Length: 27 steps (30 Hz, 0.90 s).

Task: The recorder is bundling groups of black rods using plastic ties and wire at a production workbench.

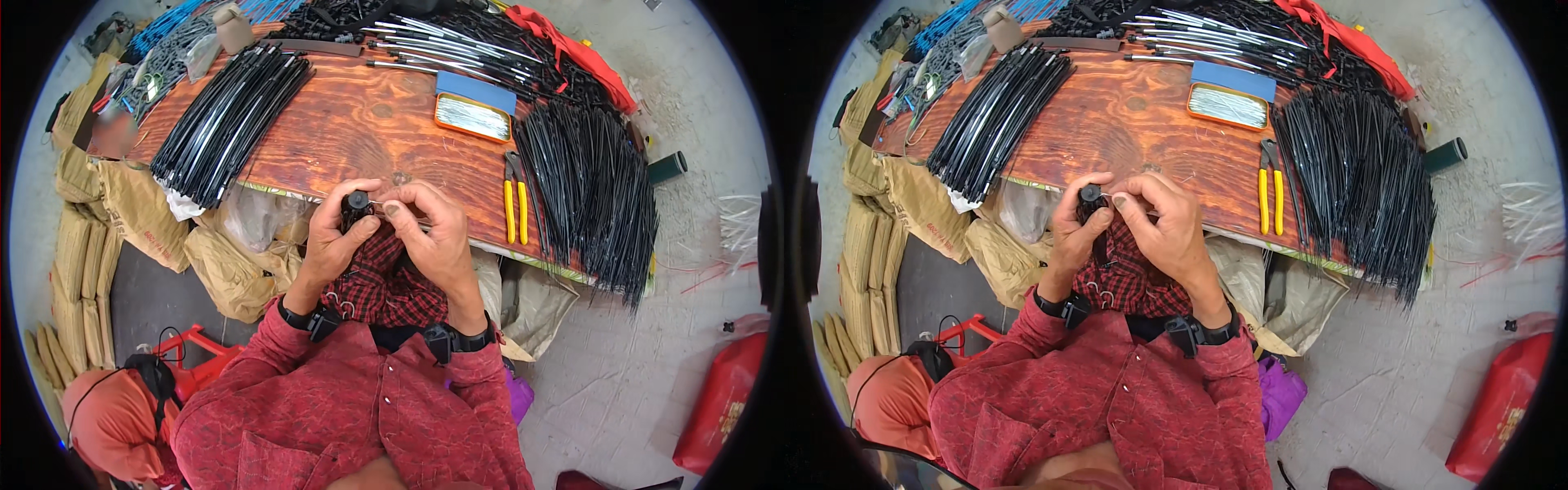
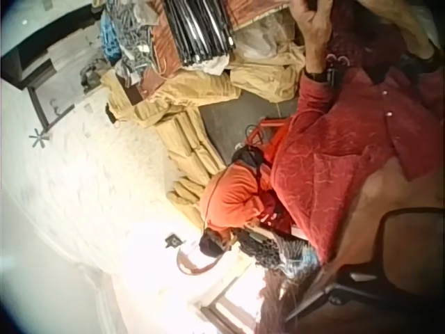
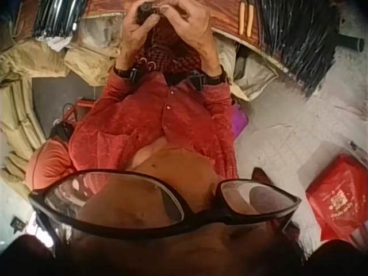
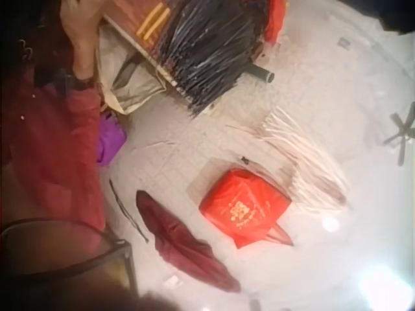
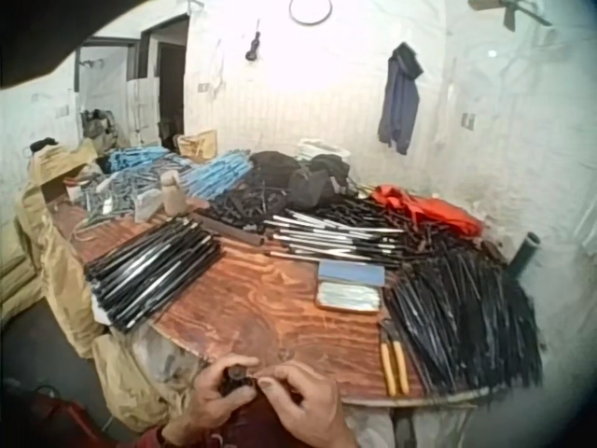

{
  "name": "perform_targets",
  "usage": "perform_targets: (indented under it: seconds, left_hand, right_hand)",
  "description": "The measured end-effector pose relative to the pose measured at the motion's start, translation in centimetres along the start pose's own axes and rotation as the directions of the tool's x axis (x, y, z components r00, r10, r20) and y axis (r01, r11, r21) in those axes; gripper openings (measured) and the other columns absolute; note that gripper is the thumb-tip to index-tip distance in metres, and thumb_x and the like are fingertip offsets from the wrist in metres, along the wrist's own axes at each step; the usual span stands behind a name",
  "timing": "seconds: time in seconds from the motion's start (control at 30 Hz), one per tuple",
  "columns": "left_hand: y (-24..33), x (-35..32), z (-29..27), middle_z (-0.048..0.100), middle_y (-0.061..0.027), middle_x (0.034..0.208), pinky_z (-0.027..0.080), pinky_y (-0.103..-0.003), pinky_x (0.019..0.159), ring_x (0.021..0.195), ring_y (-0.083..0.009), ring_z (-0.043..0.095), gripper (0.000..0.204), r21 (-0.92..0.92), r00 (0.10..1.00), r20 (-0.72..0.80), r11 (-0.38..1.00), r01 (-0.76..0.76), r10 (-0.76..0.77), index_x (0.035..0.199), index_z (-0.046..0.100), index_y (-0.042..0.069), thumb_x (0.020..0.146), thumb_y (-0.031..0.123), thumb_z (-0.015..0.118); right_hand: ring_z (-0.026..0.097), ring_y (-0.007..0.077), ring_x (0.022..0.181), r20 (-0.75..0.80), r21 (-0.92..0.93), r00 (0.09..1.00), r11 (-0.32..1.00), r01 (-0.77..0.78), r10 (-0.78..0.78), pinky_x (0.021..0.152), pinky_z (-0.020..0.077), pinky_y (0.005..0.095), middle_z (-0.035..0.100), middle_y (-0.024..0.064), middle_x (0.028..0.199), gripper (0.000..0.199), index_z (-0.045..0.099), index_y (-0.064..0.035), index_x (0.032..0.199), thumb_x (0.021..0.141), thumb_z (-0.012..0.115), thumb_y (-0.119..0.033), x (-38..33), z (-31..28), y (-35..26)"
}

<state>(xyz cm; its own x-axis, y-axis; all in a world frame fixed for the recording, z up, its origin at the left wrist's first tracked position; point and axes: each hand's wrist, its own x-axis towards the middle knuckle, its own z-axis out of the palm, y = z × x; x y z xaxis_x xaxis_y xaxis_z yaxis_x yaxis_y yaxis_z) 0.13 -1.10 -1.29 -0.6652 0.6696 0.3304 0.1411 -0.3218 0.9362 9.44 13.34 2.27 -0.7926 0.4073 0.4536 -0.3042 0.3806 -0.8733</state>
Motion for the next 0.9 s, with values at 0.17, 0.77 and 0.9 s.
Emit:
perform_targets:
  seconds: [0.17, 0.77, 0.9]
  left_hand:
    - [0.2, 0.1, -0.4, 0.06, -0.0068, 0.124, 0.044, -0.03, 0.096, 0.108, -0.0144, 0.057, 0.046, 0.109, 0.996, 0.063, 0.991, -0.072, 0.065, 0.132, 0.057, 0.001, 0.091, 0.016, 0.073]
    - [0.4, 0.4, -2.3, 0.054, -0.0021, 0.105, 0.042, -0.028, 0.089, 0.091, -0.0105, 0.053, 0.044, 0.006, 0.987, 0.143, 0.997, -0.077, 0.075, 0.123, 0.058, 0.002, 0.089, 0.025, 0.074]
    - [-0.1, 0.0, -2.3, 0.053, -0.0024, 0.101, 0.044, -0.026, 0.081, 0.088, -0.01, 0.052, 0.035, -0.011, 0.989, 0.129, 0.998, -0.069, 0.07, 0.119, 0.058, 0.002, 0.089, 0.015, 0.07]
  right_hand:
    - [0.058, 0.0057, 0.071, 0.123, 0.235, 0.947, 0.918, -0.318, 0.297, 0.062, 0.0455, 0.0218, 0.063, 0.0013, 0.086, 0.014, 0.07, 0.0002, 0.101, 0.093, 0.069, -0.011, -1.3, -1.0, -0.5]
    - [0.069, 0.0254, 0.071, -0.151, -0.301, 0.966, 0.94, 0.157, -0.21, 0.062, 0.0541, 0.0324, 0.069, 0.0124, 0.088, 0.02, 0.071, -0.0026, 0.097, 0.079, 0.074, 0.004, -3.3, 4.3, -1.0]
    - [0.071, 0.0279, 0.077, -0.071, -0.371, 0.971, 0.91, 0.186, -0.227, 0.066, 0.0549, 0.0333, 0.07, 0.015, 0.089, 0.019, 0.07, 0.0, 0.093, 0.076, 0.075, 0.006, -3.4, 3.8, -1.8]
